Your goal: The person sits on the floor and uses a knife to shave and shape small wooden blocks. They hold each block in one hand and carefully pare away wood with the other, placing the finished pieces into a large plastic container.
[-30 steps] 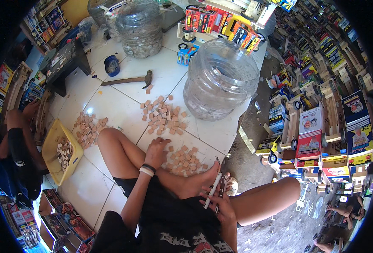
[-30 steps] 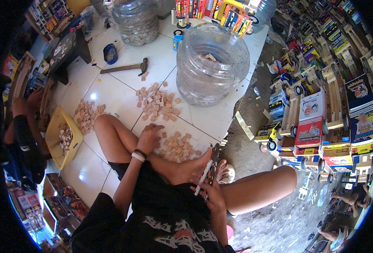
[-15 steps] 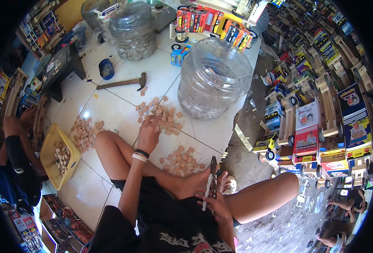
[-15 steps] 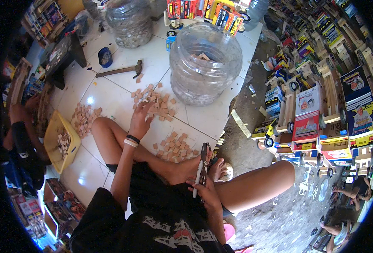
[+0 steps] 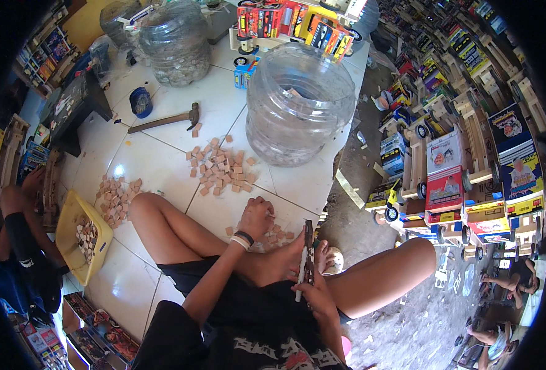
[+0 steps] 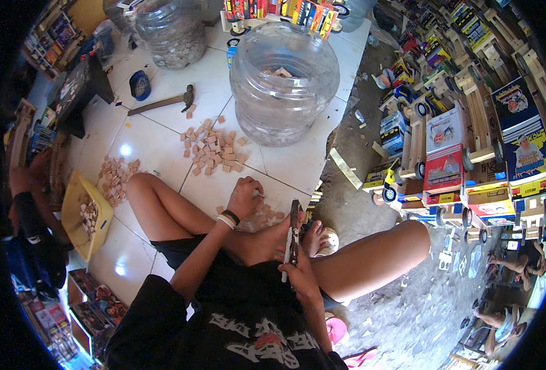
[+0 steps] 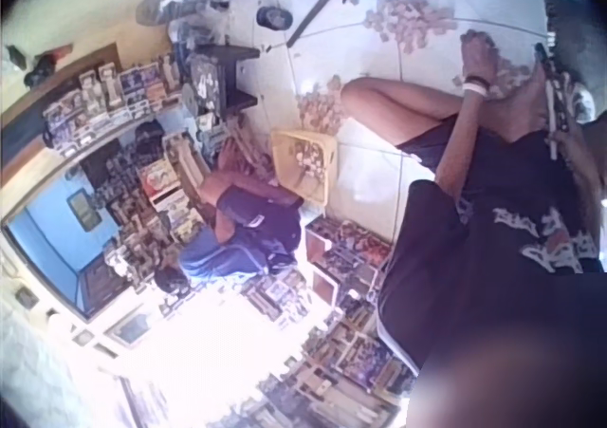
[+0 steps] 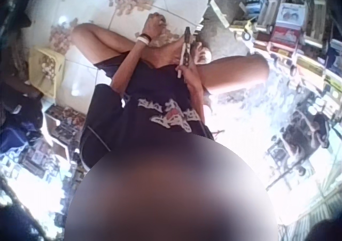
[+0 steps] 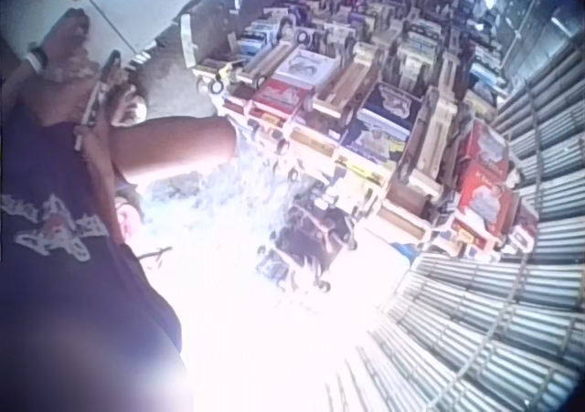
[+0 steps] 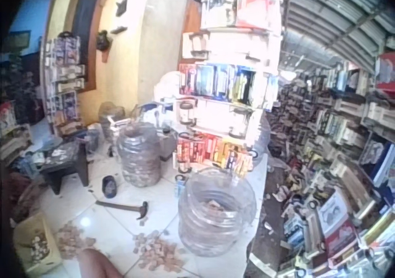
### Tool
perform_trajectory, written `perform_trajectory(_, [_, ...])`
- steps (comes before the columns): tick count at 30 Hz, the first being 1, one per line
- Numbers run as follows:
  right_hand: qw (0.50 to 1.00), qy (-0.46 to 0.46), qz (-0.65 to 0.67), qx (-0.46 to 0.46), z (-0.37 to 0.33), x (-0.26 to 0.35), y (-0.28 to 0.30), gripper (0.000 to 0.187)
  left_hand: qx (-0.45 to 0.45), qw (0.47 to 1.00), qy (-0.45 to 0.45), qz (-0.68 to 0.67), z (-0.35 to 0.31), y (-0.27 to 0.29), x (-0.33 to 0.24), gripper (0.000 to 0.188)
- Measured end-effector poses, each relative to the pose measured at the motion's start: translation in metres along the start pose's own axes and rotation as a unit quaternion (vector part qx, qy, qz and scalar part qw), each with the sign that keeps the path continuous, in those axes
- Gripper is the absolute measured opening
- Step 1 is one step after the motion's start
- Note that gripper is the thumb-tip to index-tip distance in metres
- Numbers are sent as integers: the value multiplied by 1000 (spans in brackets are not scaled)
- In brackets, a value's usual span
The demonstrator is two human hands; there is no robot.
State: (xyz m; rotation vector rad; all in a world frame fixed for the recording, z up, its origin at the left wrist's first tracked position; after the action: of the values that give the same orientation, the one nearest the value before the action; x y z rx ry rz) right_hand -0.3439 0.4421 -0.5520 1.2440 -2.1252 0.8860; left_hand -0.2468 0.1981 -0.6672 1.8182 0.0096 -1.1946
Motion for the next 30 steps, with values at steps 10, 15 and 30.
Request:
perform_trajectory(10, [992,66,-104,24,9,5,-26,85,-97,981,-36,-161,-26,66,-57,26])
perform_trajectory(15, [974,171,-134,59,13,11,-34,81,-102,983,-95,-119,-38,79,-78,27])
perform_trajectory(30, [985,118,-114,54,17,10,-34,82,-133,981,-104,-95,-43,78,-91,24])
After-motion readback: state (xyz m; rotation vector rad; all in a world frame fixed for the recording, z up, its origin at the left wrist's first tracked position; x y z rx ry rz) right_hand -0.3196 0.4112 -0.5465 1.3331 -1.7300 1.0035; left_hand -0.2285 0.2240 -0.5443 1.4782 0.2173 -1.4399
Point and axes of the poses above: each hand's wrist, its own z-axis towards the middle knuckle, its own y-axis out of the back of the hand, x = y × z, the point moved 2 cm from there along z, towards the middle knuckle, and after that the axes turned 8 degrees about x, right-handed, at the moved point
